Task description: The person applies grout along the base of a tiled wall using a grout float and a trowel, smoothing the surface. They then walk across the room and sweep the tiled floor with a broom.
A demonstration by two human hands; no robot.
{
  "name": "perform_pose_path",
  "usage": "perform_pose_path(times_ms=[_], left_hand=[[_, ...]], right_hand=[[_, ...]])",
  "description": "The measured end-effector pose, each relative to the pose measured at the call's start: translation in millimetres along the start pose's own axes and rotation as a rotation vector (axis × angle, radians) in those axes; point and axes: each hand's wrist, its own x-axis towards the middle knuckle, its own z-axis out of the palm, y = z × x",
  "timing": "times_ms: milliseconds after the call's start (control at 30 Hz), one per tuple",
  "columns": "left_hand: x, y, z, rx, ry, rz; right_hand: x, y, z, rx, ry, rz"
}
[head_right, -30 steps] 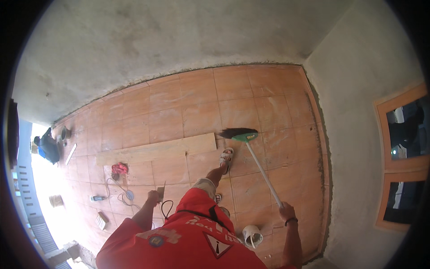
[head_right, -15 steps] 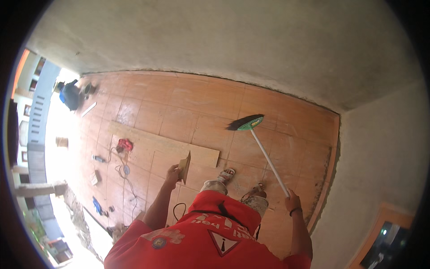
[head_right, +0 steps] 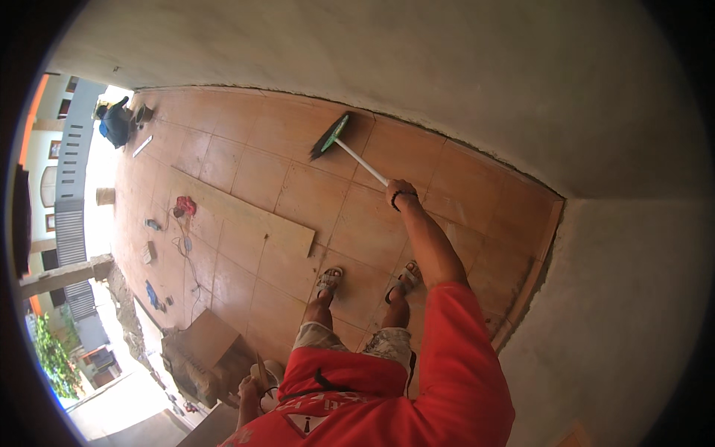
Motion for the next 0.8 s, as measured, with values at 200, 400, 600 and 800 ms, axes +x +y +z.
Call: perform_pose_path(times_ms=[200, 400, 600, 800], left_hand=[[-47.0, -84.6, -18.5, 0.01, -0.008, -0.181], [-42.0, -61.6, 32.4, -0.121, -0.22, -0.172], [-43.6, -28.2, 73.5, -0.157, -0.25, -0.145], [-23.6, 21.0, 72.3, -0.158, -0.336, 0.008]], right_hand=[[-78.1, 175.1, 58.1, -0.055, -0.125, 0.057], [-310.1, 283.5, 33.2, -0.266, -0.245, 0.395], [-349.7, 222.9, -40.0, -0.164, -0.087, 0.058], [-84.1, 49.5, 48.5, -0.088, 0.112, -0.26]])
